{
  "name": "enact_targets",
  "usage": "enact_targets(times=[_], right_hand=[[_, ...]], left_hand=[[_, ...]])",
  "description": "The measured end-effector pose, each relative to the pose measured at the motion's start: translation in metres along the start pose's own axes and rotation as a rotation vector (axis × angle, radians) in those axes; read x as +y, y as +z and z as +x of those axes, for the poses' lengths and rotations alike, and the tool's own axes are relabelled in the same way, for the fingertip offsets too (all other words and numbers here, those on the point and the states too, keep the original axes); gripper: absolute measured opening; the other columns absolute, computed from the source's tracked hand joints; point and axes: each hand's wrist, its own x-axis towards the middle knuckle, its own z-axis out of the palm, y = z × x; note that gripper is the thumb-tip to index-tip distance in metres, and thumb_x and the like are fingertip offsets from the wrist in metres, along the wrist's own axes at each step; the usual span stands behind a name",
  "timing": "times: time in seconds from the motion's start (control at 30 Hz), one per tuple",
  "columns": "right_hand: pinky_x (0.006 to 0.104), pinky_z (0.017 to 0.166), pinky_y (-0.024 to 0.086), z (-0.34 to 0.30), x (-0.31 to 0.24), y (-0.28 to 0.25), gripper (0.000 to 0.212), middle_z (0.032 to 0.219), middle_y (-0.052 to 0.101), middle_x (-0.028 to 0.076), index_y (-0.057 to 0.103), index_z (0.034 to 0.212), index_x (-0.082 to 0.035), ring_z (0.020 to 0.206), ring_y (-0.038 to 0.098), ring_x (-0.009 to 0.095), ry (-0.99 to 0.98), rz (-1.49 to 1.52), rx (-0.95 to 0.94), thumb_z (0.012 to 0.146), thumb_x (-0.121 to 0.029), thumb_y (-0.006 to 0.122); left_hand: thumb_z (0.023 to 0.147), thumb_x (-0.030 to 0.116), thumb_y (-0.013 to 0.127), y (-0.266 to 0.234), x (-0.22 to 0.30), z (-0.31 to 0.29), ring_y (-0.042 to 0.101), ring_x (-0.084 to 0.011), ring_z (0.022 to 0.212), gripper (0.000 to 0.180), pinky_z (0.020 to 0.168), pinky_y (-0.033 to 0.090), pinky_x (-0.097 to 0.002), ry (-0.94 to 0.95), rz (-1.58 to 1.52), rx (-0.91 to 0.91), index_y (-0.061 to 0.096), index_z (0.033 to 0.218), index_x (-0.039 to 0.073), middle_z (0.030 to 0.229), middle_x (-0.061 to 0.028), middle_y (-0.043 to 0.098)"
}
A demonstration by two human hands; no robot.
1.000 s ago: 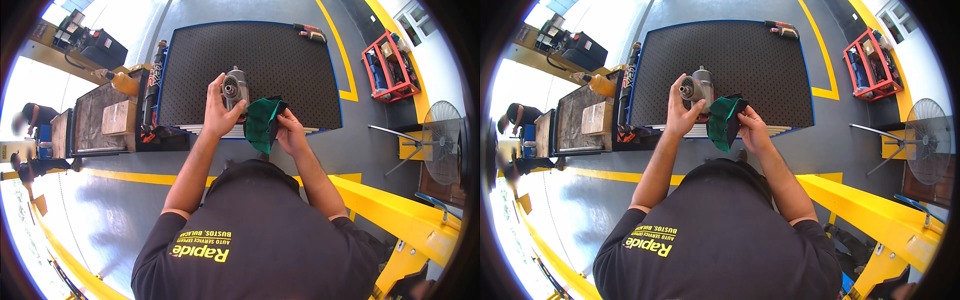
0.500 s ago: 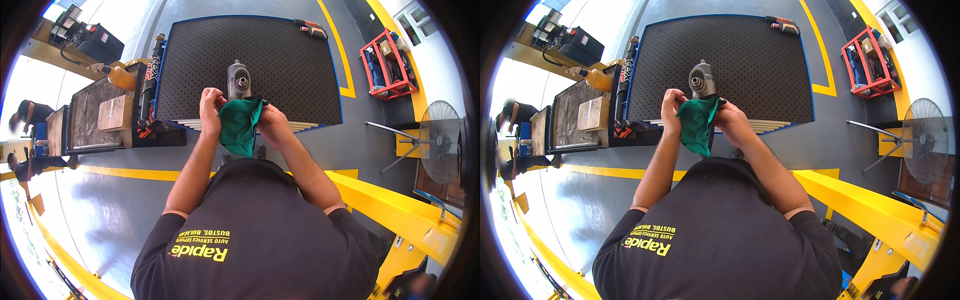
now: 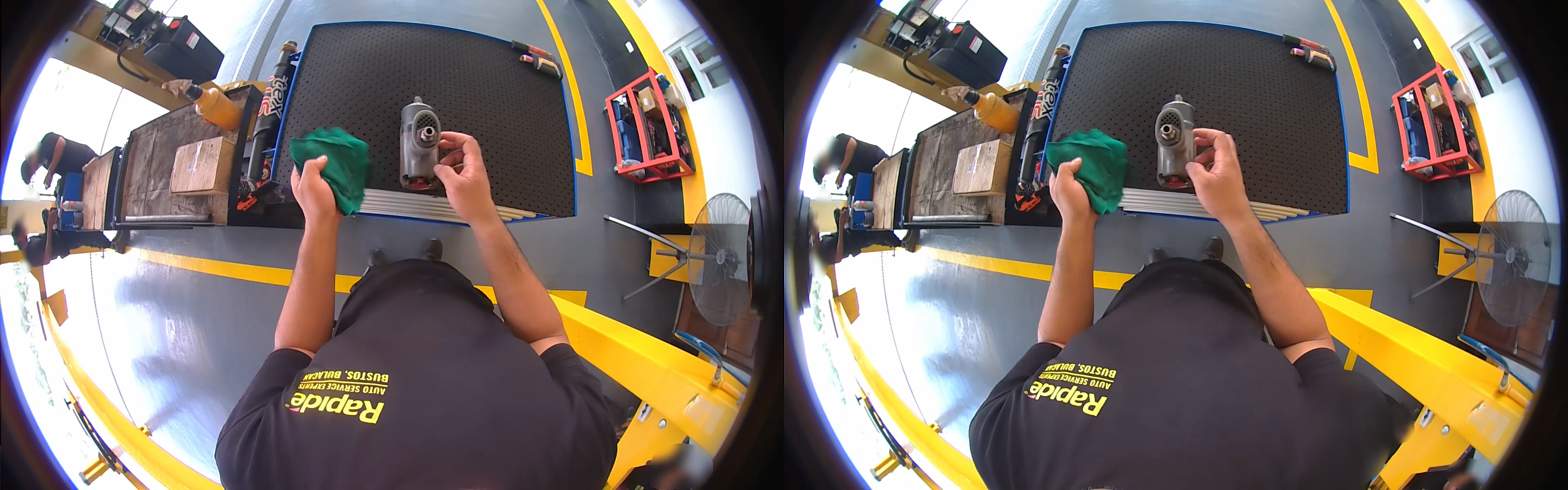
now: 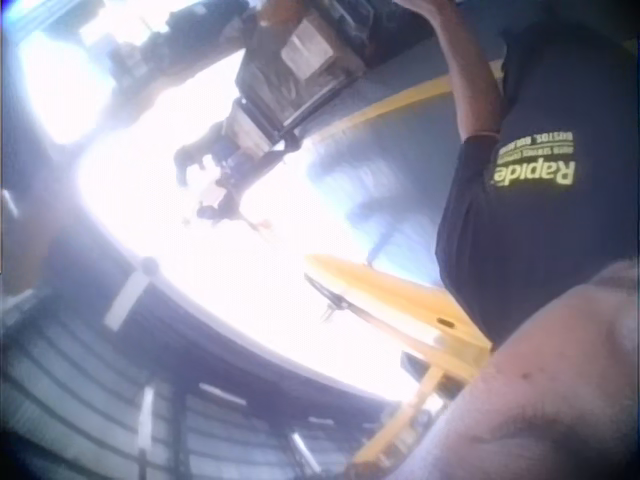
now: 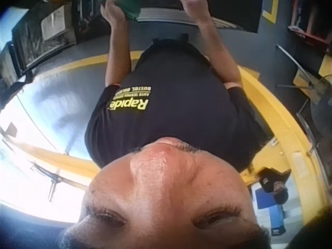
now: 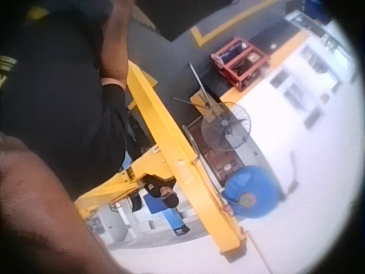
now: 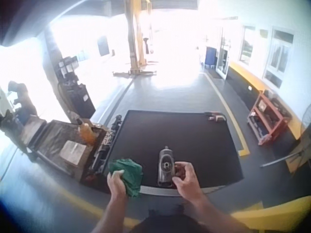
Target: The person wipes a pneumatic impact wrench with a green cloth, rotating it to clean multiple surfaces. The tool is handled one at a time and repeatedly wiped on a workbench mat.
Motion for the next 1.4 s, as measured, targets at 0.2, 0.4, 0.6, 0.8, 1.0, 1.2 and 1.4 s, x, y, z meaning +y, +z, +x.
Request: enact_targets(times=[0.2,0.4,0.6,0.8,1.0,1.2,1.4], right_hand=[[0.0403,0.114,0.039,0.015,-0.003,0.003,0.074,0.145,0.048,0.011,0.044,0.153,-0.011,0.141,0.043,0.023,-0.185,0.060,-0.110,0.085,-0.007,0.074],[0.0364,0.116,0.039,0.018,0.018,0.011,0.064,0.148,0.048,0.010,0.040,0.155,-0.005,0.137,0.048,0.020,-0.157,0.289,-0.072,0.099,-0.012,0.069],[0.0337,0.108,0.045,0.024,0.033,0.025,0.048,0.138,0.054,0.007,0.050,0.145,-0.004,0.125,0.054,0.016,-0.170,0.381,0.066,0.101,-0.007,0.067],[0.0320,0.097,0.050,0.041,0.023,0.033,0.030,0.128,0.056,0.007,0.062,0.117,-0.004,0.112,0.058,0.016,-0.309,0.199,0.207,0.091,-0.007,0.076],[0.0308,0.095,0.051,0.033,0.018,0.044,0.040,0.126,0.057,0.010,0.056,0.126,-0.001,0.110,0.059,0.015,-0.231,0.300,0.301,0.090,-0.006,0.074],[0.0343,0.094,0.052,0.039,0.031,0.044,0.038,0.113,0.059,0.009,0.052,0.117,-0.004,0.107,0.060,0.017,-0.232,0.141,0.326,0.086,-0.003,0.074],[0.0343,0.095,0.050,0.037,0.033,0.045,0.038,0.115,0.058,0.009,0.053,0.116,-0.004,0.106,0.059,0.017,-0.200,0.225,0.345,0.085,-0.004,0.074]], left_hand=[[0.094,0.024,0.073,0.028,-0.057,0.011,0.051,-0.0275,0.113,0.028,0.098,0.042,-0.0362,0.521,0.576,-0.463,0.059,0.094,0.000,0.125,-0.0142,0.051],[0.103,0.010,0.061,0.045,-0.094,-0.013,0.050,-0.0205,0.113,0.019,0.100,0.044,-0.0339,0.292,0.527,-0.385,0.060,0.121,0.005,0.125,-0.0124,0.052],[0.093,0.017,0.073,0.085,-0.099,0.055,0.051,-0.0314,0.107,0.018,0.097,0.043,-0.0443,0.548,0.910,-0.405,0.064,0.107,0.009,0.107,-0.0135,0.055],[0.090,0.028,0.077,0.094,-0.085,0.048,0.052,-0.0356,0.111,0.022,0.094,0.044,-0.0506,0.539,1.057,-0.278,0.069,0.103,0.013,0.108,-0.0155,0.056],[0.096,0.019,0.069,0.065,-0.075,-0.002,0.061,-0.0371,0.085,0.022,0.076,0.049,-0.0470,0.238,0.808,-0.364,0.060,0.108,0.004,0.093,-0.0170,0.060],[0.094,0.028,0.074,0.116,-0.085,0.090,0.064,-0.0391,0.102,0.025,0.088,0.052,-0.0482,0.287,1.022,-0.353,0.064,0.102,0.005,0.105,-0.0206,0.063],[0.099,0.023,0.064,0.104,-0.089,0.068,0.064,-0.0436,0.098,0.023,0.085,0.053,-0.0515,0.424,0.946,-0.347,0.057,0.109,0.003,0.104,-0.0229,0.063]])
